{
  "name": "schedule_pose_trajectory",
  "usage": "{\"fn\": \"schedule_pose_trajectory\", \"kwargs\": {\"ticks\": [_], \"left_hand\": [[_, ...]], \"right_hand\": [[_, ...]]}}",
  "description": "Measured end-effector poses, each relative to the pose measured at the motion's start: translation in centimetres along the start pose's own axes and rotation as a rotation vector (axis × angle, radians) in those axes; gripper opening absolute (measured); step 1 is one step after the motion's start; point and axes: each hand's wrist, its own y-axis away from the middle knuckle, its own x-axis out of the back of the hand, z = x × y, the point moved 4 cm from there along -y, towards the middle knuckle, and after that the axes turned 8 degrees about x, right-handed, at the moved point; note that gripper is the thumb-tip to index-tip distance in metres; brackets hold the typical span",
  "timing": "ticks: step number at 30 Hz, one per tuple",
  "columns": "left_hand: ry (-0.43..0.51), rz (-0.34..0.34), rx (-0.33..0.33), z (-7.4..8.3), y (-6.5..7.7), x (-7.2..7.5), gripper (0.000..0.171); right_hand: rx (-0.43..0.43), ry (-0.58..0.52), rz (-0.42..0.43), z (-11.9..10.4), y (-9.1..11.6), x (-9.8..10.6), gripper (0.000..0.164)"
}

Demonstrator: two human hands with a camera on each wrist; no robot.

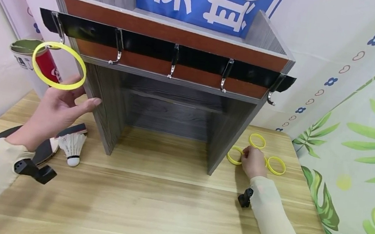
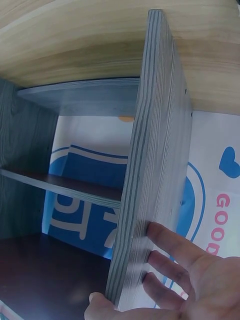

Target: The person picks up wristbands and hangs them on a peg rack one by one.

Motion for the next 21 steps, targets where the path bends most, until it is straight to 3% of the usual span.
{"fn": "schedule_pose_trajectory", "kwargs": {"ticks": [12, 21], "left_hand": [[-0.007, -0.001, 0.01, -0.03, 0.03, 0.0, 0.071], [-0.006, 0.003, -0.002, -0.04, 0.01, 0.03, 0.071]], "right_hand": [[-0.022, 0.023, -0.033, -0.35, -0.22, -0.05, 0.021], [-0.029, -0.087, -0.053, -0.11, 0.12, 0.46, 0.023]]}}
